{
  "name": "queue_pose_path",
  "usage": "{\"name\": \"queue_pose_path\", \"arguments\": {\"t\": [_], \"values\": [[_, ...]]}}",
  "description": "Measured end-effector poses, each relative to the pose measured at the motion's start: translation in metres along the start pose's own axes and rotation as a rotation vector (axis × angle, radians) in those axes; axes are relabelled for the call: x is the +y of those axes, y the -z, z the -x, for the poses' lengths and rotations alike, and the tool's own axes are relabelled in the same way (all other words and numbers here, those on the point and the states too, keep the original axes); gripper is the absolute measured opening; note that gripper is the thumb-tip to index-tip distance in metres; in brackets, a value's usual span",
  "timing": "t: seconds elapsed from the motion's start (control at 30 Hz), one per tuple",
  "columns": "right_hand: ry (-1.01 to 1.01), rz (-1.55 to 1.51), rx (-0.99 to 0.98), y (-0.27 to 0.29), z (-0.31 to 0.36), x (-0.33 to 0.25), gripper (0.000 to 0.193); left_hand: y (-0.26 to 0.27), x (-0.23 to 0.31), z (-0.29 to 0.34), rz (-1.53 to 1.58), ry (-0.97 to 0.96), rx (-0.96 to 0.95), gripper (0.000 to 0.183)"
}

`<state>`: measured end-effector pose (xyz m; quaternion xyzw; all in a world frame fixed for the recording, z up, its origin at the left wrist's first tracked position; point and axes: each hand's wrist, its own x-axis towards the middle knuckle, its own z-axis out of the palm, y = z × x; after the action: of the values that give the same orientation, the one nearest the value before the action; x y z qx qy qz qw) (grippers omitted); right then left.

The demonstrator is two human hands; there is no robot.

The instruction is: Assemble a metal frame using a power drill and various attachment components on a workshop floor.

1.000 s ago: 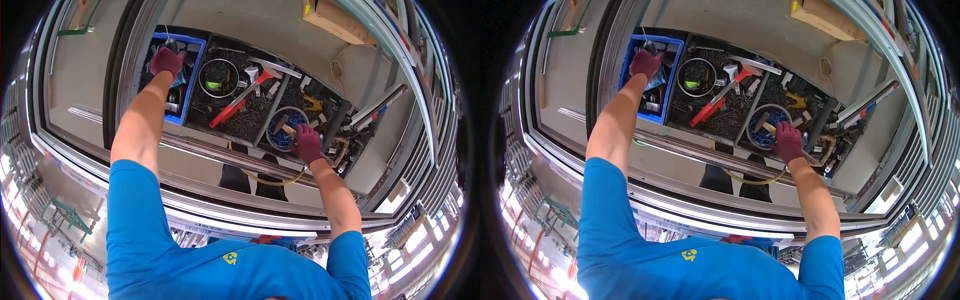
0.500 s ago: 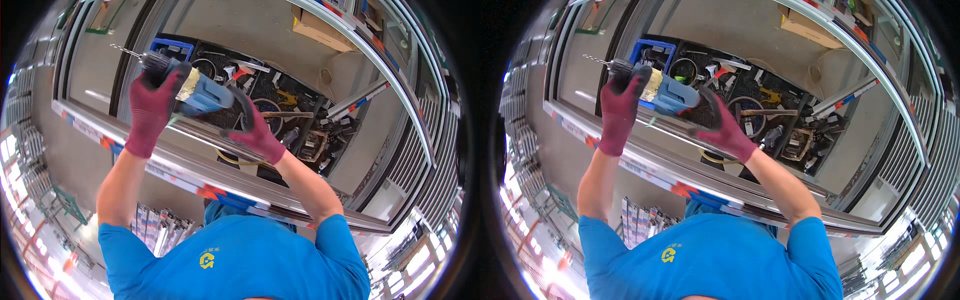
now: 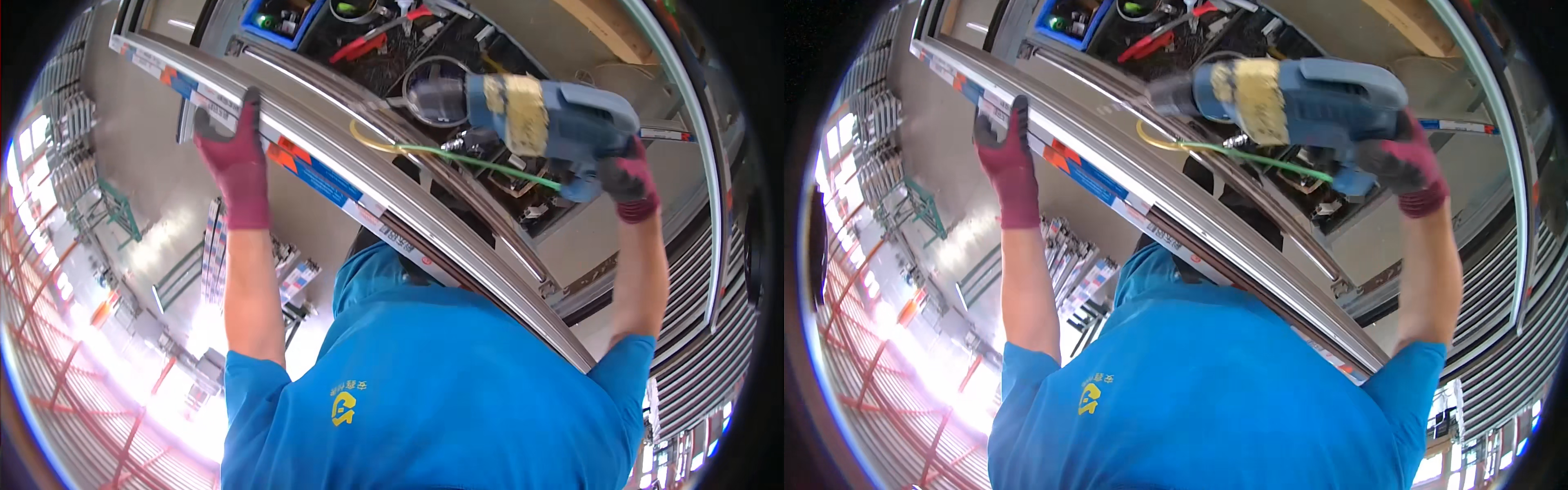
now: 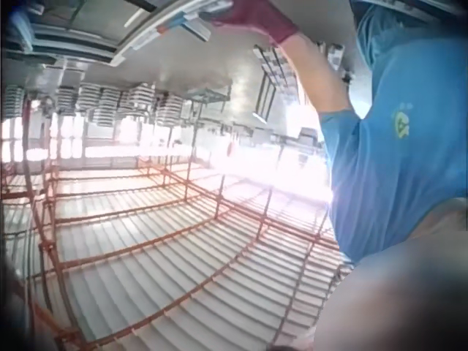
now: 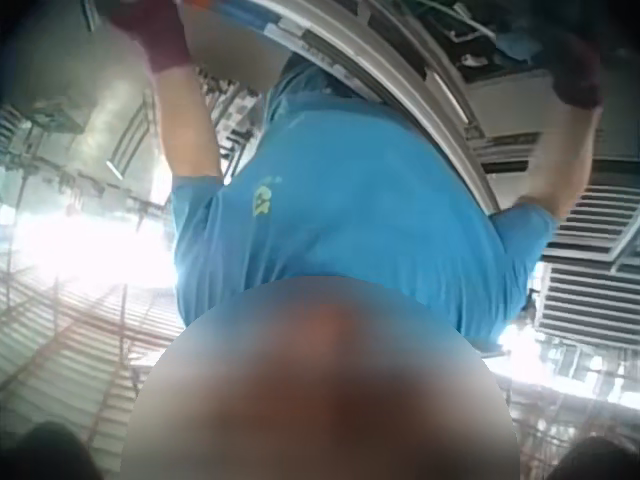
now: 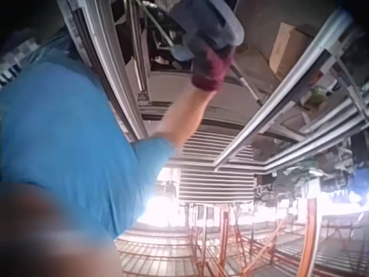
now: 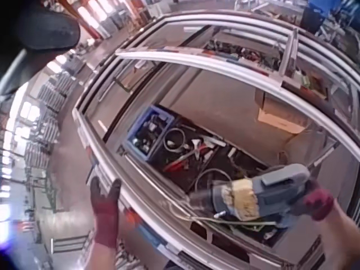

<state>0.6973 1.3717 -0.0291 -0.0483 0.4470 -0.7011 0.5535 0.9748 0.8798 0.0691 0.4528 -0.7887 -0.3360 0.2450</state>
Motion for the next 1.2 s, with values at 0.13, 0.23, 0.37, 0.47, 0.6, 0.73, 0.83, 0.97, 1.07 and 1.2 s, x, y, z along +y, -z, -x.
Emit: {"name": "queue_pose_path", "arguments": {"t": [0.13, 0.23, 0.37, 0.47, 0.6, 0.73, 0.83, 0.97, 1.07, 1.2], "values": [[-0.038, 0.29, -0.092, -0.041, -0.009, -0.038, 0.086, -0.002, -0.047, 0.0, 0.279, 0.66, 0.1, 0.067], [-0.319, 0.467, -0.189, -0.042, -0.029, -0.034, 0.106, -0.024, -0.057, 0.005, 0.385, 0.521, 0.136, 0.06], [-0.356, 0.473, -0.221, -0.046, -0.052, -0.019, 0.107, -0.027, -0.054, 0.002, 0.258, 0.584, 0.145, 0.053], [-0.39, 0.552, -0.269, -0.047, -0.068, -0.008, 0.104, -0.027, -0.057, 0.002, 0.307, 0.542, 0.136, 0.048], [-0.439, 0.491, -0.268, -0.047, -0.081, 0.001, 0.101, -0.025, -0.062, 0.0, 0.308, 0.569, 0.141, 0.034], [-0.395, 0.479, -0.256, -0.029, -0.087, 0.017, 0.099, -0.031, -0.057, 0.0, 0.259, 0.59, 0.184, 0.032], [-0.385, 0.531, -0.302, -0.037, -0.093, 0.011, 0.098, -0.027, -0.06, -0.001, 0.229, 0.588, 0.167, 0.031], [-0.438, 0.519, -0.246, -0.055, -0.099, -0.003, 0.097, -0.027, -0.062, 0.0, 0.295, 0.521, 0.146, 0.033], [-0.466, 0.595, -0.275, -0.07, -0.102, -0.015, 0.094, -0.026, -0.061, 0.001, 0.298, 0.537, 0.146, 0.033], [-0.42, 0.593, -0.327, -0.065, -0.108, -0.016, 0.097, -0.03, -0.06, 0.0, 0.365, 0.551, 0.134, 0.034]]}}
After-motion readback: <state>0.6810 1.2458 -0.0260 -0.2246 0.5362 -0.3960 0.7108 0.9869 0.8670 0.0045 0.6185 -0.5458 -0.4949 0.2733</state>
